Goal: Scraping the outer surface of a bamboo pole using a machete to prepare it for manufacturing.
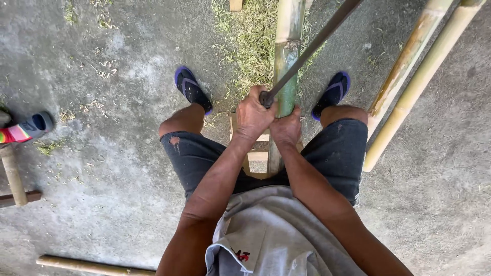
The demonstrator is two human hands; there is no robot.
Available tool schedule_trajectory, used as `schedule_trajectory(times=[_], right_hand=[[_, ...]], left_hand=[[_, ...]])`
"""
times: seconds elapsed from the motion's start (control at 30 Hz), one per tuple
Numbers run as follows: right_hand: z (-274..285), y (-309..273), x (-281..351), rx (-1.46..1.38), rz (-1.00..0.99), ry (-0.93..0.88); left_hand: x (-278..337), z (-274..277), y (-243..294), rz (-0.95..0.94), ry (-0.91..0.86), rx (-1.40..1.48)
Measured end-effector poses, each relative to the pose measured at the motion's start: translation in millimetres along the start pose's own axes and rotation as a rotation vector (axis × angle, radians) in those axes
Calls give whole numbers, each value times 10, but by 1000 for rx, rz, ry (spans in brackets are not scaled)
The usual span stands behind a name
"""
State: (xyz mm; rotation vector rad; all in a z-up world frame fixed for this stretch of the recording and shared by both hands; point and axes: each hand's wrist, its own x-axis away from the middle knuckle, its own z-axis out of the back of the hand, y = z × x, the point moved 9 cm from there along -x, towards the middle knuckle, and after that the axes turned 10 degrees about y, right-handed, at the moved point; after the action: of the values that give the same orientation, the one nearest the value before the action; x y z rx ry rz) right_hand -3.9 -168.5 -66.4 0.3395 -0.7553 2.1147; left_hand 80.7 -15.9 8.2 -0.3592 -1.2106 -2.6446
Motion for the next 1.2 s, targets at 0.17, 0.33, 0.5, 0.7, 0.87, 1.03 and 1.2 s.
schedule_trajectory(times=[0.17,0.33,0.5,0.7,0.87,1.03,1.2], right_hand=[[24,-109,6,-92,-57,-79],[95,-126,45,-76,19,25],[115,-117,56,-76,3,8],[109,-124,75,-35,-33,-46],[77,-111,62,-52,-16,-46],[135,-150,112,-44,-48,-56],[103,-123,83,-72,-16,-36]], left_hand=[[-305,-611,-1142,103,-2,-383],[-11,-429,-768,-20,28,-26],[-158,-278,-635,203,-240,36],[-247,-556,-737,329,-369,246],[-393,-519,-820,454,-239,392],[-845,-272,-752,507,54,687],[-629,-181,-635,363,-265,254]])
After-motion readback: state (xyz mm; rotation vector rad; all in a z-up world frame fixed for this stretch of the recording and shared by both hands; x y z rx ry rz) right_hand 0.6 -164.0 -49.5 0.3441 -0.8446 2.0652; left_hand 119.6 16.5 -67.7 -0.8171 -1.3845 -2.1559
